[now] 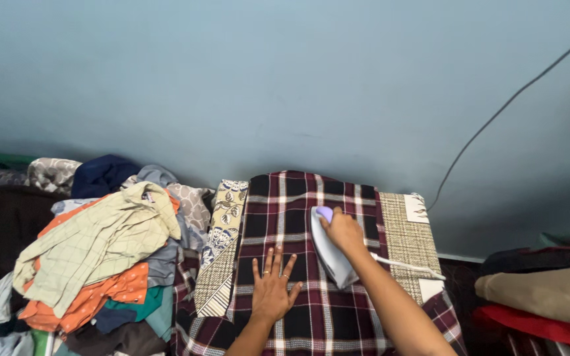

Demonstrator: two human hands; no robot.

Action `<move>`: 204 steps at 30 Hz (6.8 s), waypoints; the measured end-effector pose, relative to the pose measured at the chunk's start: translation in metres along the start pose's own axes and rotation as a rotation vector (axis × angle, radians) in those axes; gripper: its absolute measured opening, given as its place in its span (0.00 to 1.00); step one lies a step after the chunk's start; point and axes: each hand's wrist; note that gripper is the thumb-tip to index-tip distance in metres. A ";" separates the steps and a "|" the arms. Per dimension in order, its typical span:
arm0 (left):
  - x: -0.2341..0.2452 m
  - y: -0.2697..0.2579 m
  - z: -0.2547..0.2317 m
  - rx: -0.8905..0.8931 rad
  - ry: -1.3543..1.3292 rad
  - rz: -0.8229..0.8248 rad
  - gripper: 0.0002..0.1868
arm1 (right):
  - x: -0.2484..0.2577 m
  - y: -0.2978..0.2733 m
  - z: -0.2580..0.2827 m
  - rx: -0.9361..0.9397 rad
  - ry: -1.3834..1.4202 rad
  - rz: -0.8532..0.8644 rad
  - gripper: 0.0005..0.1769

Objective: The person irons a plaid shirt on a makeshift ironing board using a handheld electric iron. They smooth the fabric with one hand while moving the iron with the other, periodically lifting and repositioning the shirt to cover different areas.

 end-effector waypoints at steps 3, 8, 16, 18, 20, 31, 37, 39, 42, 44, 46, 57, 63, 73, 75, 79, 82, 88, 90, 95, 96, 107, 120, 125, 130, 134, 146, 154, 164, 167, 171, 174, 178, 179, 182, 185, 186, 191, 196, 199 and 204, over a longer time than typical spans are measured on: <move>0.000 0.001 0.001 -0.012 -0.019 -0.005 0.38 | 0.006 0.025 0.012 0.029 0.032 -0.067 0.31; -0.001 -0.001 0.003 -0.025 -0.050 -0.046 0.39 | 0.017 0.035 0.030 0.003 0.024 -0.034 0.30; -0.018 0.008 0.009 -0.068 -0.089 -0.157 0.37 | -0.016 -0.005 0.027 -0.001 0.020 0.065 0.32; -0.031 0.016 0.018 -0.109 -0.214 -0.293 0.31 | -0.032 -0.029 0.026 0.085 -0.016 0.046 0.31; -0.036 0.034 0.040 -0.095 -0.383 -0.357 0.21 | -0.042 -0.050 0.028 0.084 -0.023 0.024 0.31; 0.045 0.171 0.130 0.426 -0.581 -0.505 0.33 | -0.032 -0.044 0.061 -0.035 -0.015 -0.013 0.30; 0.053 0.216 0.143 0.539 -1.524 -0.464 0.26 | -0.023 -0.046 0.067 -0.094 -0.014 0.010 0.30; 0.041 0.218 0.152 0.477 -0.914 -0.582 0.17 | -0.023 -0.042 0.069 -0.104 -0.016 0.019 0.29; 0.023 0.225 0.162 0.363 -0.604 -0.622 0.16 | -0.022 -0.024 0.072 -0.110 0.010 -0.005 0.30; 0.012 0.231 0.174 0.283 -0.639 -0.609 0.18 | -0.024 -0.010 0.076 -0.106 -0.007 -0.040 0.32; -0.003 0.233 0.184 0.190 -0.717 -0.585 0.24 | -0.024 0.008 0.079 -0.110 0.009 -0.074 0.32; -0.039 0.137 0.195 -0.043 -1.146 -0.286 0.44 | -0.023 0.023 0.110 -0.206 0.186 -0.020 0.33; -0.028 0.119 0.188 -0.076 -1.110 -0.270 0.40 | -0.054 -0.055 0.130 -0.119 0.130 0.123 0.28; -0.030 0.052 0.184 -0.237 -0.845 -0.482 0.25 | -0.060 -0.011 0.161 -0.008 0.085 0.017 0.30; -0.026 0.049 0.181 -0.250 -0.793 -0.564 0.23 | -0.051 0.004 0.174 -0.079 0.143 0.099 0.32; -0.021 0.048 0.181 -0.218 -0.766 -0.534 0.22 | -0.042 0.037 0.192 -0.097 0.159 0.110 0.30; -0.020 0.051 0.182 -0.273 -0.739 -0.585 0.23 | -0.042 0.056 0.197 -0.089 0.141 0.079 0.31; -0.017 0.044 0.179 -0.237 -0.702 -0.616 0.28 | -0.057 0.019 0.197 -0.085 0.142 0.138 0.30; -0.013 0.043 0.177 -0.229 -0.692 -0.653 0.31 | -0.062 -0.008 0.195 -0.100 0.145 0.158 0.30; -0.006 0.040 0.177 -0.200 -0.756 -0.631 0.36 | -0.060 -0.047 0.194 -0.065 0.140 0.195 0.29; -0.006 0.040 0.176 -0.198 -0.754 -0.632 0.36 | -0.060 -0.048 0.194 -0.059 0.150 0.193 0.29; -0.004 0.041 0.177 -0.194 -0.821 -0.658 0.40 | -0.056 0.036 0.196 -0.007 0.132 0.061 0.30; -0.013 0.048 0.185 -0.212 -1.008 -0.773 0.46 | -0.076 -0.081 0.174 0.378 -0.019 0.202 0.26; -0.010 0.048 0.186 -0.304 -1.152 -0.797 0.49 | -0.062 -0.131 0.136 0.332 -0.115 0.452 0.28; -0.009 0.044 0.181 -0.113 -0.939 -0.690 0.41 | -0.060 -0.174 0.108 0.350 -0.238 0.303 0.27; -0.013 0.049 0.177 -0.037 -0.654 -0.553 0.28 | -0.070 -0.159 0.111 0.215 -0.184 0.173 0.26; -0.005 0.048 0.162 -0.140 -0.224 -0.419 0.28 | -0.056 -0.035 0.143 0.098 -0.122 -0.009 0.30; 0.001 0.046 0.163 -0.148 -0.162 -0.413 0.30 | -0.047 0.005 0.134 -0.004 -0.050 -0.056 0.31; 0.001 0.047 0.162 -0.159 -0.163 -0.455 0.30 | -0.041 -0.096 0.068 -0.180 -0.078 -0.041 0.30; 0.013 0.045 0.141 0.005 -0.136 -0.312 0.32 | -0.034 -0.081 0.067 -0.182 -0.065 -0.059 0.29; 0.020 0.062 0.082 0.171 0.107 -0.187 0.30 | -0.018 -0.045 0.067 -0.172 -0.054 -0.087 0.30; 0.012 0.072 0.060 0.063 -0.188 -0.315 0.38 | -0.012 -0.020 0.066 -0.165 -0.054 -0.106 0.30; 0.008 0.072 0.055 0.118 -0.024 -0.153 0.42 | -0.005 -0.001 0.061 -0.157 -0.037 -0.104 0.30; 0.007 0.070 0.054 0.130 0.009 -0.145 0.42 | -0.004 0.002 0.060 -0.155 -0.030 -0.095 0.30; 0.009 0.069 0.053 0.142 -0.002 -0.152 0.43 | 0.001 0.000 0.055 -0.141 -0.016 -0.064 0.30; 0.014 0.069 0.050 0.151 -0.007 -0.130 0.44 | 0.002 -0.011 0.043 -0.127 -0.024 -0.035 0.31; 0.015 0.068 0.051 0.156 -0.005 -0.140 0.44 | 0.002 -0.016 0.036 -0.129 -0.041 -0.025 0.31; 0.014 0.065 0.048 0.167 -0.021 -0.182 0.46 | 0.017 -0.025 -0.007 -0.189 -0.044 -0.032 0.31; 0.014 0.069 0.048 0.185 0.010 -0.154 0.45 | 0.030 -0.017 -0.036 -0.221 -0.049 -0.060 0.31; 0.011 0.069 0.049 0.195 0.027 -0.158 0.45 | 0.038 -0.004 -0.039 -0.268 -0.003 -0.093 0.31; 0.007 0.071 0.051 0.201 0.044 -0.168 0.46 | 0.037 0.000 -0.047 -0.279 0.013 -0.136 0.30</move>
Point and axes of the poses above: each hand's wrist, its own y-axis towards the middle knuckle, its own x-axis out of the back of the hand, z = x × y, and after that the axes turned 8 degrees about z, right-handed
